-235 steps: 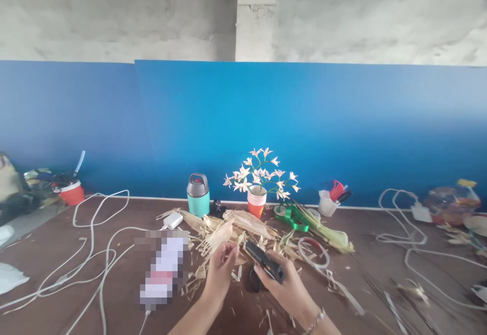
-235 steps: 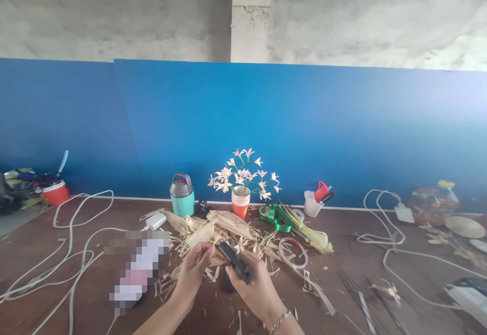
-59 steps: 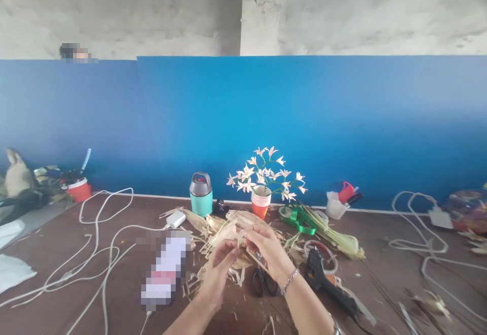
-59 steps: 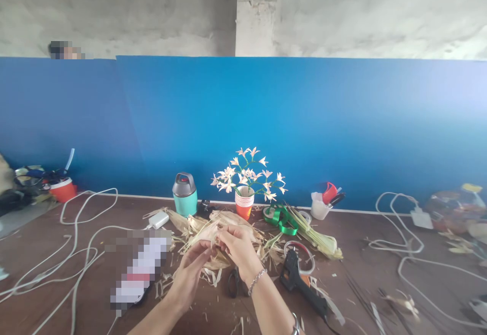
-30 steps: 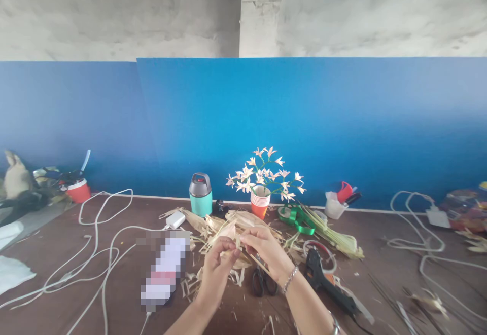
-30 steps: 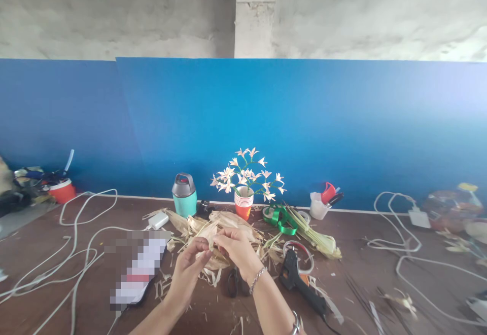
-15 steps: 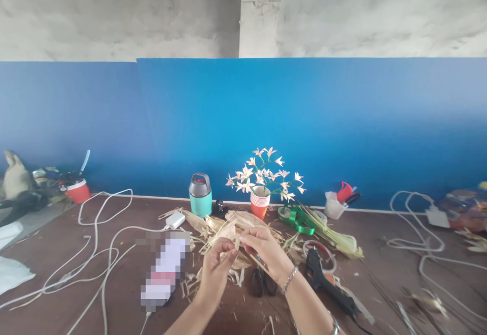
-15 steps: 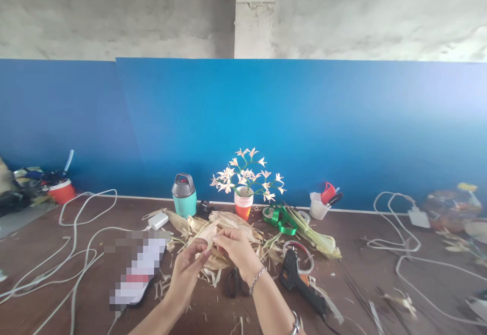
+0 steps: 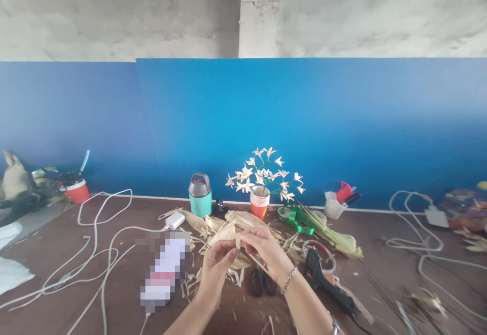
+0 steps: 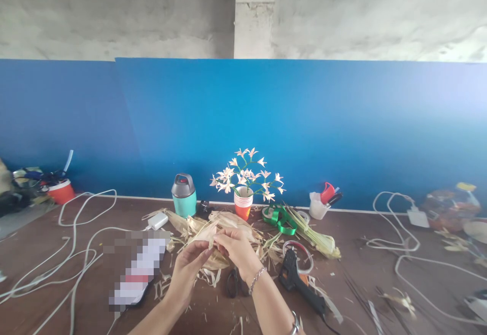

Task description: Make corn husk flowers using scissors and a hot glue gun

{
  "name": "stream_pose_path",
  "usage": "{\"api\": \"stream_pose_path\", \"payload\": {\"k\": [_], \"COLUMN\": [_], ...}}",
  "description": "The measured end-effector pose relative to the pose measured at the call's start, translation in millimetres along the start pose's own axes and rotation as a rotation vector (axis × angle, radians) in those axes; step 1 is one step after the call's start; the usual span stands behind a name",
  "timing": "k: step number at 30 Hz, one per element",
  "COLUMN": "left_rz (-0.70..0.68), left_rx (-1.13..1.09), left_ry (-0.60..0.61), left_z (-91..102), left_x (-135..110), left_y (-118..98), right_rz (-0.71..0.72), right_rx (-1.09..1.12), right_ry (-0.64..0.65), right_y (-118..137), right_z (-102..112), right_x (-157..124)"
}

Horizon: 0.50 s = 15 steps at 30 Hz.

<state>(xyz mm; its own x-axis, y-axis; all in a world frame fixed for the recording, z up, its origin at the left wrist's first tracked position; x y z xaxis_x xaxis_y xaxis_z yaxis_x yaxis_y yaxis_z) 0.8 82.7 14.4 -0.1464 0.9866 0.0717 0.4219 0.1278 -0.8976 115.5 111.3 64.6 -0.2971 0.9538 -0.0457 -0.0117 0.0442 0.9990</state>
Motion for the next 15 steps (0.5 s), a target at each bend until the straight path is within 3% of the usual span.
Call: {"api": "stream_pose_path", "payload": {"k": [8,15], "left_rz": [-0.012,0.029], "left_rx": [0.044,-0.042], "left_ry": [0.042,0.051], "left_z": [-1.0,-4.1], "left_x": [0.4,-0.1], "left_y": [0.7,-3.2], "right_rz": [0.004,-0.003], "right_rx": [-0.006,-0.090], "right_ry": [0.002,0.020], "right_y": [-2.4,-0.9], "right_z": [0.9,7.1], "right_x": [1.1,1.9]}}
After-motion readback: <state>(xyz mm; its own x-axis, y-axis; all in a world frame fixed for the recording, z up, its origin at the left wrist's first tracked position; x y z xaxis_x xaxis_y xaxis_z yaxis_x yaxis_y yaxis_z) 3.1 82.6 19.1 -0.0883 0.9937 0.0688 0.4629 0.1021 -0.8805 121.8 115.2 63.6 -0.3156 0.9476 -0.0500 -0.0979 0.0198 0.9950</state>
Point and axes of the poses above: each hand's wrist, its own x-axis towards the middle knuckle, its own z-axis out of the back of the hand, y = z × x, the point moved 8 cm from there along x, towards the middle knuckle, and after that the axes turned 4 degrees about -x, right-handed, at the moved point
